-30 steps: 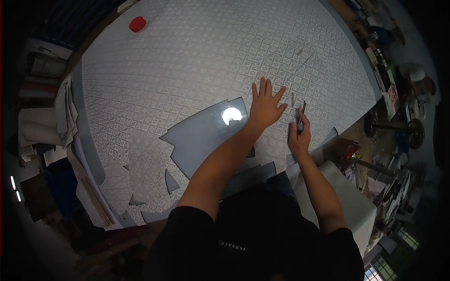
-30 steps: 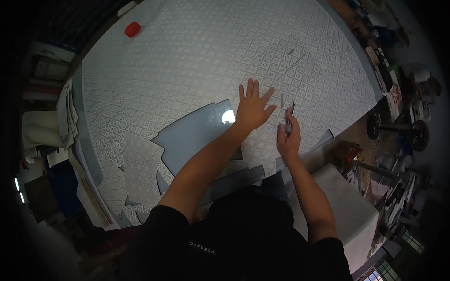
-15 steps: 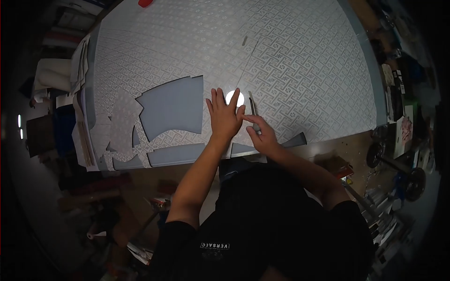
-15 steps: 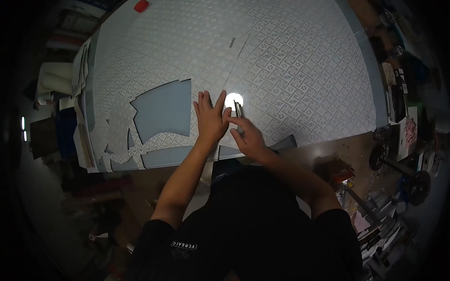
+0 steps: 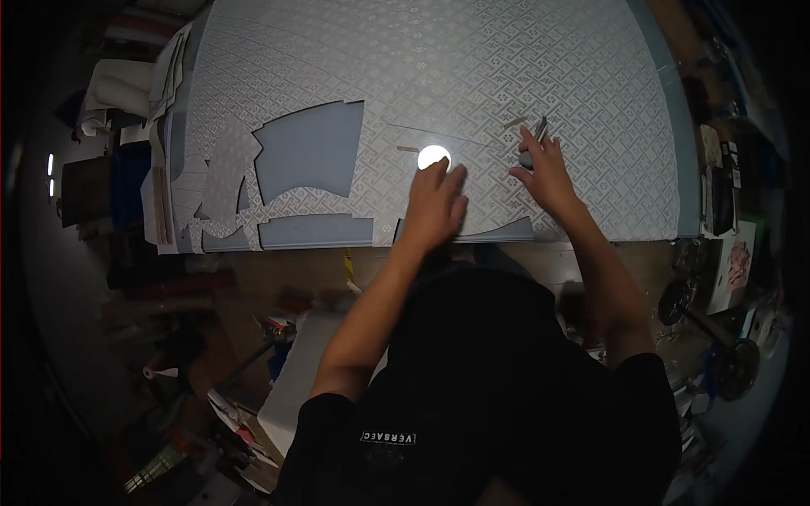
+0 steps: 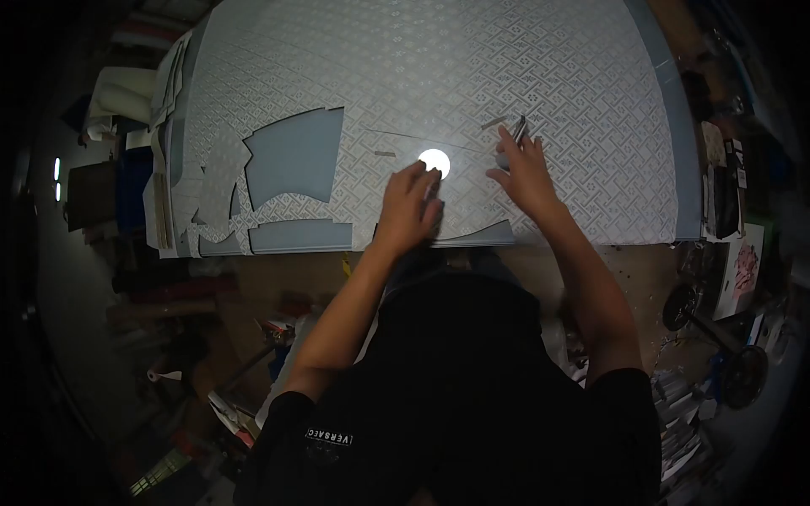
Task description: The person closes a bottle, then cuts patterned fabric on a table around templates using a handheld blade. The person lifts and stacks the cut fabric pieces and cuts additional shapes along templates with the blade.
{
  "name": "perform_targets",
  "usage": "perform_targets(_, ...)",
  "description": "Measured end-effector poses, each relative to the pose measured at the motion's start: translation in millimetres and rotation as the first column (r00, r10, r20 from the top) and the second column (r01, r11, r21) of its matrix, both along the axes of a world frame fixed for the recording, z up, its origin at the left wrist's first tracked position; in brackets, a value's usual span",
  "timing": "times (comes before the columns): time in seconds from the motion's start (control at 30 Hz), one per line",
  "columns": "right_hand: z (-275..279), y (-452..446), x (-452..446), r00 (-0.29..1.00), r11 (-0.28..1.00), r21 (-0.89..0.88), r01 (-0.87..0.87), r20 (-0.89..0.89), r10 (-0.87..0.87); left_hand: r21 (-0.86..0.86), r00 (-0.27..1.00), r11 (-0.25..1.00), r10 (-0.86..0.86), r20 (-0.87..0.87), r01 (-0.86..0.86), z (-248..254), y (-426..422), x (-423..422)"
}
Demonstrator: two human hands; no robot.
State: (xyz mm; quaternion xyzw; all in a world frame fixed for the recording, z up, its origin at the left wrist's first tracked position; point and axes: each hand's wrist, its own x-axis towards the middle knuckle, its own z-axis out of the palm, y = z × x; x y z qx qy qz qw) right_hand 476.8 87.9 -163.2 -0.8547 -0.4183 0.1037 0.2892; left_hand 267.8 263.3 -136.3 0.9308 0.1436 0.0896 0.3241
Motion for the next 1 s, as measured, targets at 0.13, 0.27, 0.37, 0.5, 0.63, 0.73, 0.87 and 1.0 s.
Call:
perform_targets(0.13, -9, 19, 24, 0.998, 0.999, 0.02, -0.049, -0.035, 0.049, 0.232, 0.959, 0.94, 0.274, -0.077, -0.25, -15, 63, -43)
perform_targets(0.27, 2, 11, -5, 0.982, 0.987, 0.093, 0.134, -0.15, -0.119, 0.223, 0.973, 0.962, 0.192, -0.128, -0.161, -21, 88, -78)
perform_targets(0.37, -3, -13, -42, 0.989, 0.979, 0.14, 0.149, -0.018, -0.148, 0.21, 0.986, 0.968, 0.151, -0.067, -0.134, -32, 86, -87)
perform_targets(0.5, -12, -36, -66, 0.979, 0.984, 0.107, 0.143, 0.132, -0.157, 0.166, 0.981, 0.968, 0.195, -0.019, -0.189, -40, 78, -90)
perform_targets(0.63, -17, -41, -70, 0.977, 0.973, 0.123, 0.196, 0.067, -0.205, 0.158, 0.979, 0.966, 0.205, 0.024, -0.206, -38, 74, -89)
perform_targets(0.73, -19, -43, -72, 0.976, 0.965, 0.181, 0.189, 0.075, -0.205, 0.144, 0.974, 0.964, 0.225, 0.015, -0.225, -36, 71, -89)
perform_targets(0.87, -17, -40, -72, 0.979, 0.962, 0.22, 0.163, 0.084, -0.185, 0.167, 0.964, 0.949, 0.266, 0.022, -0.266, -36, 70, -84)
perform_targets(1.0, -20, -41, -69, 0.982, 0.959, 0.246, 0.142, 0.087, -0.168, 0.202, 0.959, 0.938, 0.281, 0.022, -0.28, -40, 69, -85)
